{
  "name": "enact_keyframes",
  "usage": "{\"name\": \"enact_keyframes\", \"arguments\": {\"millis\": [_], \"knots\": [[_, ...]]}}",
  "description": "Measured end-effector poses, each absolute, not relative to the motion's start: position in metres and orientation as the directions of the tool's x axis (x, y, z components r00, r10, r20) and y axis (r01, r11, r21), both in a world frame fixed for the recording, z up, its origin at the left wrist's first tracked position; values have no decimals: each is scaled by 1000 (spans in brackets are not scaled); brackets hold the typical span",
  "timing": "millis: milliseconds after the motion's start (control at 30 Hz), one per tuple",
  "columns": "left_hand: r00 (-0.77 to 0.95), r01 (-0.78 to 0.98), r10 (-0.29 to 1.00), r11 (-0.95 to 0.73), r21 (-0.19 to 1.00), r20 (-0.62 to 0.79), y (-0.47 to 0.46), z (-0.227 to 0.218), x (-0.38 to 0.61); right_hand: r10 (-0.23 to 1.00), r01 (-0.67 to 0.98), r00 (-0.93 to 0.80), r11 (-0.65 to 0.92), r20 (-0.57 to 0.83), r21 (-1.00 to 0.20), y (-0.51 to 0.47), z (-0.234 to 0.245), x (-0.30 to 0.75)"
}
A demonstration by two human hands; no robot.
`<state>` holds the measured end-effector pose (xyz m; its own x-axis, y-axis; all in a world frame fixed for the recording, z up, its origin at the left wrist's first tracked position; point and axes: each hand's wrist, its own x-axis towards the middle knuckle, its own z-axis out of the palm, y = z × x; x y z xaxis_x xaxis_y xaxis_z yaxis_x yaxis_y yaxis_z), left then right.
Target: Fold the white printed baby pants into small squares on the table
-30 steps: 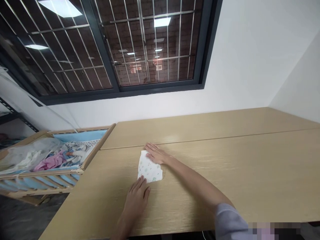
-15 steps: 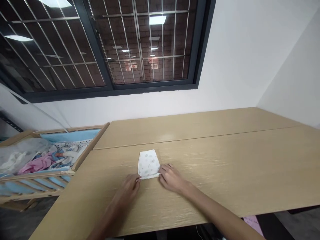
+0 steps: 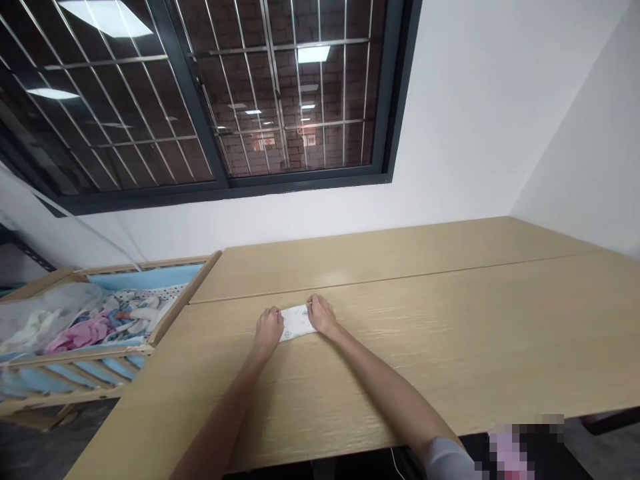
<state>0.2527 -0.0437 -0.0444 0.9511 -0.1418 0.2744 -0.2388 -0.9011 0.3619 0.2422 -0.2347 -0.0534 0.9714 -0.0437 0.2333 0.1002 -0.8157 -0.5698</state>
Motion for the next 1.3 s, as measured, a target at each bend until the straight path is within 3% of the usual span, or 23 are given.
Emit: {"name": "enact_keyframes", "arguments": {"millis": [133,233,300,400,533,733,867,967,1100,1200,1300], "knots": [[926,-274,-155,-903,330,344,-46,-46,238,-55,122,945,-855,323,-504,-229,-52,231],[877,-421,-287,-845,329,385,-55,-52,223,197,355,880,-877,431,-325,-223,-50,218],[854,-508,-405,-786,351,328,-62,-60,216,404,513,828,-826,388,-234,-219,-54,211],[860,-511,-461,-775,372,220,-66,-75,213,510,567,817,-793,269,-221,-218,-63,207],[865,-501,-461,-824,266,201,-47,-85,212,428,480,875,-824,225,-301,-235,-71,207],[789,-599,-548,-787,151,277,5,-64,207,235,262,965,-808,119,-528,-281,-60,196],[674,-730,-676,-671,129,299,20,-49,210,336,447,893,-735,298,-511,-291,-42,188],[660,-748,-702,-646,150,268,12,-49,217,446,540,842,-704,304,-462,-283,-38,191],[706,-706,-660,-686,177,257,-8,-53,227,490,543,839,-718,239,-436,-268,-51,199],[762,-643,-587,-733,221,272,-21,-46,229,414,512,857,-740,306,-436,-263,-55,208],[835,-539,-454,-789,295,313,-28,-28,226,297,446,892,-710,342,-546,-265,-42,222]]}}
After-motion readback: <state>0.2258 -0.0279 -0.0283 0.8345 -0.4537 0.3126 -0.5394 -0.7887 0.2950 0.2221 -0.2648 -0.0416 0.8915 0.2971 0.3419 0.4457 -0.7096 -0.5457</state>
